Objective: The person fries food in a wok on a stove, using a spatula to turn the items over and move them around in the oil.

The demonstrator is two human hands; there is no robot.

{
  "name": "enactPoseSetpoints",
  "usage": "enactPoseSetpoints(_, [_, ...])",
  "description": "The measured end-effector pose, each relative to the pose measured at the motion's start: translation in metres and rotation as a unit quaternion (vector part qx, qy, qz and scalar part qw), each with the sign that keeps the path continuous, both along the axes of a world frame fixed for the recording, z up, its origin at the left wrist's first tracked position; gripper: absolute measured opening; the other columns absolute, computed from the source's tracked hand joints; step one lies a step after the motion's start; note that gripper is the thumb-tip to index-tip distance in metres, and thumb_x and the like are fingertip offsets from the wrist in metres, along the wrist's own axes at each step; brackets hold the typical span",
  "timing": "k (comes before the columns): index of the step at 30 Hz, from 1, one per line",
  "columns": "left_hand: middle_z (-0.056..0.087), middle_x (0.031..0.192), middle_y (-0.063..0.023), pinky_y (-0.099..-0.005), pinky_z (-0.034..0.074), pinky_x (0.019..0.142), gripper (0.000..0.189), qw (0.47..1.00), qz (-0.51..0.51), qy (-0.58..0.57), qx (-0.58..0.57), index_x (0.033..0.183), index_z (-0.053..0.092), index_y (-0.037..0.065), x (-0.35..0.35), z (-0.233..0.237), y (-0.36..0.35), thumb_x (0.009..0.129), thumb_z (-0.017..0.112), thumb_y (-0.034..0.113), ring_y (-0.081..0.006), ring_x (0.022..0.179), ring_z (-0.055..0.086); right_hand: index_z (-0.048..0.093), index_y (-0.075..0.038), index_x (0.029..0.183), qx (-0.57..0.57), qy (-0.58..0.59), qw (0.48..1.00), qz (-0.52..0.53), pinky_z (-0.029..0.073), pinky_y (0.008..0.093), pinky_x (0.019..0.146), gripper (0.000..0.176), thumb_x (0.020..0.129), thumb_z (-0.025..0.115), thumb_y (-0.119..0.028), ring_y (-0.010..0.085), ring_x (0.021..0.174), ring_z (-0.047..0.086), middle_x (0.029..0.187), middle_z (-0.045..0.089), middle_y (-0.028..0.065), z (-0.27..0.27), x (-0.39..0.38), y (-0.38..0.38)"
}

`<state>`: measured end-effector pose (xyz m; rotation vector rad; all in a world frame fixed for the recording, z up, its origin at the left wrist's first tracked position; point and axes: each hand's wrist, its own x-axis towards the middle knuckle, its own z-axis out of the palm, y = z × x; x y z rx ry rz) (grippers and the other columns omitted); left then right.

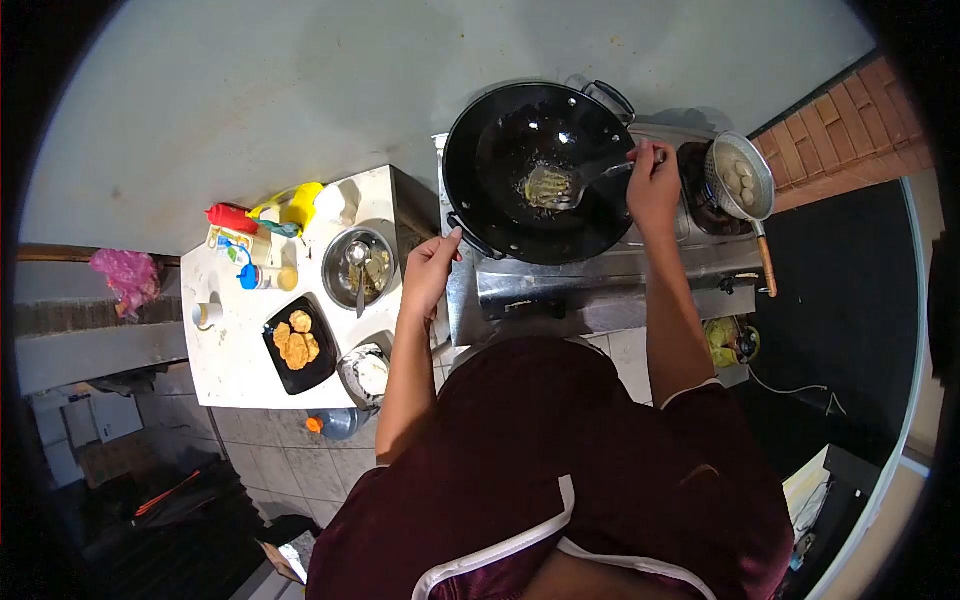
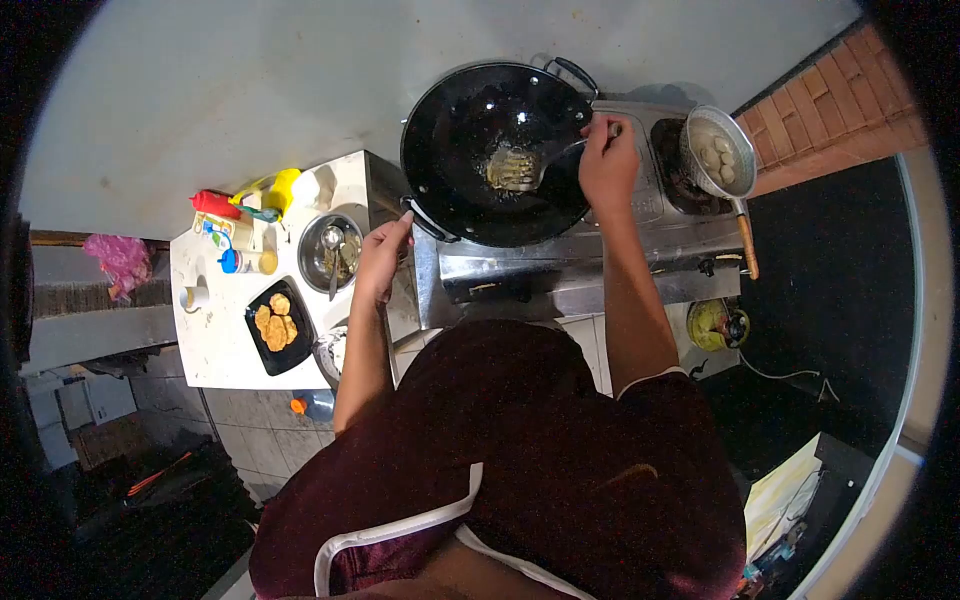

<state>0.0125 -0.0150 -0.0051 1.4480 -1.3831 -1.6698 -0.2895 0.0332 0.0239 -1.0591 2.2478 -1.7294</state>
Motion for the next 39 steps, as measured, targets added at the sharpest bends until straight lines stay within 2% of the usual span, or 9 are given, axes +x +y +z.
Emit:
enactPoseSetpoints(3, [0.037,0.054,0.0063,-0.0228,0.022,0.050,0.041,1.000,0.000,0.000,0.010,0.060,0.055,0.007,-0.001,0.002,0.001,0.086,0.060,0.038,-0.0049,0.052,0.031,0.052,0.000,0.093,-0.055,0.002,0.997,0.045,0.045,0.0293,0.064,0.025,0.094,0.049,-0.025,0.0166,0.068,0.060,0.077,0.064,0.0080,-0.015,0.004,-0.006])
enactPoseSetpoints(10, [0.038,0.055,0.0056,-0.0226,0.023,0.051,0.042,1.000,0.004,-0.004,0.006,0.059,0.054,0.007,-0.002,0.005,0.000,0.086,0.061,0.038,-0.0052,0.053,0.032,0.053,0.000,0.093,-0.013,-0.009,1.000,0.002,0.045,0.0288,0.062,0.025,0.094,0.049,-0.025,0.0164,0.061,0.057,0.074,0.064,0.0071,-0.011,-0.002,-0.006])
enactPoseSetpoints(23, [0.040,0.057,0.0053,-0.0227,0.025,0.053,0.043,1.000,-0.013,-0.014,-0.004,0.058,0.053,0.007,-0.001,0.003,-0.002,0.084,0.063,0.039,-0.0055,0.056,0.033,0.051,0.001,0.096,-0.030,-0.092,0.994,0.058,0.044,0.0267,0.063,0.023,0.094,0.049,-0.022,0.0121,0.066,0.056,0.081,0.064,0.0076,-0.024,-0.002,-0.002])
enactPoseSetpoints(25, [0.040,0.057,0.0054,-0.0227,0.025,0.053,0.043,1.000,-0.013,-0.016,-0.001,0.058,0.053,0.007,-0.002,0.006,0.000,0.084,0.063,0.039,-0.0054,0.056,0.033,0.051,0.000,0.094,-0.102,-0.098,0.989,0.053,0.043,0.0242,0.060,0.021,0.094,0.049,-0.020,0.0103,0.065,0.054,0.079,0.063,0.0068,-0.019,-0.009,-0.002])
enactPoseSetpoints(28, [0.040,0.057,0.0056,-0.0226,0.026,0.053,0.043,1.000,-0.010,-0.013,0.006,0.058,0.053,0.007,-0.003,0.007,0.002,0.085,0.063,0.039,-0.0053,0.056,0.033,0.051,0.000,0.093,-0.124,-0.157,0.979,0.042,0.042,0.0229,0.059,0.019,0.094,0.049,-0.019,0.0099,0.065,0.052,0.078,0.062,0.0067,-0.006,-0.012,0.002])
enactPoseSetpoints(32, [0.040,0.056,0.0056,-0.0227,0.026,0.052,0.043,1.000,-0.011,-0.007,0.010,0.059,0.053,0.006,-0.002,0.004,0.001,0.085,0.063,0.039,-0.0052,0.055,0.033,0.051,0.000,0.094,-0.097,-0.148,0.984,0.040,0.042,0.0233,0.058,0.020,0.094,0.050,-0.020,0.0089,0.063,0.052,0.077,0.062,0.0060,-0.008,-0.016,0.005])
enactPoseSetpoints(34, [0.041,0.057,0.0054,-0.0226,0.026,0.052,0.043,1.000,-0.012,-0.009,0.012,0.059,0.053,0.007,-0.003,0.006,0.001,0.085,0.063,0.039,-0.0052,0.055,0.034,0.051,0.000,0.095,-0.044,-0.084,0.995,0.039,0.041,0.0230,0.057,0.021,0.094,0.050,-0.022,0.0075,0.060,0.050,0.077,0.062,0.0058,-0.016,-0.019,0.006])
enactPoseSetpoints(37, [0.041,0.057,0.0051,-0.0225,0.026,0.052,0.043,1.000,-0.012,-0.016,0.015,0.059,0.054,0.007,-0.003,0.011,0.002,0.085,0.063,0.039,-0.0054,0.055,0.034,0.051,-0.001,0.094,-0.041,-0.051,0.997,0.029,0.041,0.0243,0.057,0.022,0.094,0.050,-0.023,0.0078,0.059,0.050,0.078,0.063,0.0055,-0.019,-0.020,0.006])
enactPoseSetpoints(39, [0.041,0.057,0.0050,-0.0225,0.026,0.052,0.043,1.000,-0.013,-0.020,0.014,0.059,0.054,0.007,-0.003,0.010,0.003,0.085,0.063,0.040,-0.0056,0.055,0.034,0.052,-0.001,0.094,-0.053,-0.086,0.994,0.044,0.042,0.0252,0.059,0.022,0.094,0.050,-0.023,0.0092,0.061,0.052,0.079,0.064,0.0059,-0.025,-0.014,0.000])
